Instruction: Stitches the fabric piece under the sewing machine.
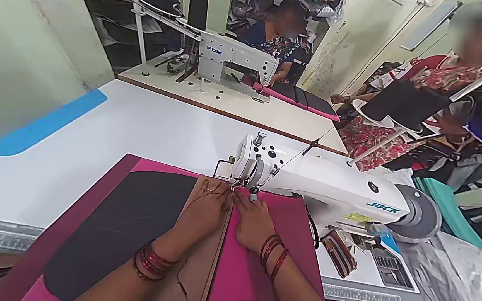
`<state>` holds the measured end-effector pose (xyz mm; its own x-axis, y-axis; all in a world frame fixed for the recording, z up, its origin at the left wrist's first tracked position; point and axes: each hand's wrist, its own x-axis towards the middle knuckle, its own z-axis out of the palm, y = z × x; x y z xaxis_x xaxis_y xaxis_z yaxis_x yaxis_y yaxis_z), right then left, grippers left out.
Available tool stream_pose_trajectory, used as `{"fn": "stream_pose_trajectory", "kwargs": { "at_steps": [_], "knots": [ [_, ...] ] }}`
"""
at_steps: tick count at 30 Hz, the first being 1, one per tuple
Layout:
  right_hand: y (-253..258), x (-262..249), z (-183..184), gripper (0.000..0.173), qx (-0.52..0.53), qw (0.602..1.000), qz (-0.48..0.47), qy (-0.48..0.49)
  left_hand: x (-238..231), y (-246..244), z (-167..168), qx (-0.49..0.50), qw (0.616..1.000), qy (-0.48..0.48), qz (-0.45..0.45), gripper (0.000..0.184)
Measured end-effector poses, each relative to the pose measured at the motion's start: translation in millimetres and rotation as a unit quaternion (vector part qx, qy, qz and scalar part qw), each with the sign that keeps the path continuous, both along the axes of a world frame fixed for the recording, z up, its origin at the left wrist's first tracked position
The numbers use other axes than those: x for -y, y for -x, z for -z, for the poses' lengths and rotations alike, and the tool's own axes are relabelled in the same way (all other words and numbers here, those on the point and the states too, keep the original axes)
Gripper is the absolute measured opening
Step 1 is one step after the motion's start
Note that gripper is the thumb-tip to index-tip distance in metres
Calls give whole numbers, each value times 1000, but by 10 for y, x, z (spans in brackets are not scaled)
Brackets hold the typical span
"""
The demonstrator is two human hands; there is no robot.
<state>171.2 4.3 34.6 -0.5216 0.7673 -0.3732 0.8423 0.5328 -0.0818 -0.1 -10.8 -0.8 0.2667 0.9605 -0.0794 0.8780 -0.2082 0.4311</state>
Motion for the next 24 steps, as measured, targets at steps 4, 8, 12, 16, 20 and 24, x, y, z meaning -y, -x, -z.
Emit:
{"fn": "stream_pose_trajectory", "kwargs": {
  "at_steps": [4, 8, 12, 16, 20, 24],
  "knots": [
    [14, -33, 18, 72, 0, 1000, 3, -4, -23, 15, 9, 0, 1000, -10, 0, 46],
    [-1, -30, 28, 71, -18, 1000, 4, -13, -20, 17, 53, 12, 999, -42, 0, 45],
    [-33, -23, 49, 69, -40, 999, 3, -28, 22, 46, 188, 85, 981, -177, 0, 39],
    [-61, -61, 46, 63, -89, 996, 21, -16, 79, 58, 144, 133, 962, -240, -4, 42],
    [-94, -59, 61, 60, -109, 994, 20, -24, 111, 30, 140, 138, 938, -317, -29, 39],
    [-111, -62, 83, 60, -124, 992, 18, -35, 132, 52, 87, 64, 931, -345, -98, 38]
  ]
}}
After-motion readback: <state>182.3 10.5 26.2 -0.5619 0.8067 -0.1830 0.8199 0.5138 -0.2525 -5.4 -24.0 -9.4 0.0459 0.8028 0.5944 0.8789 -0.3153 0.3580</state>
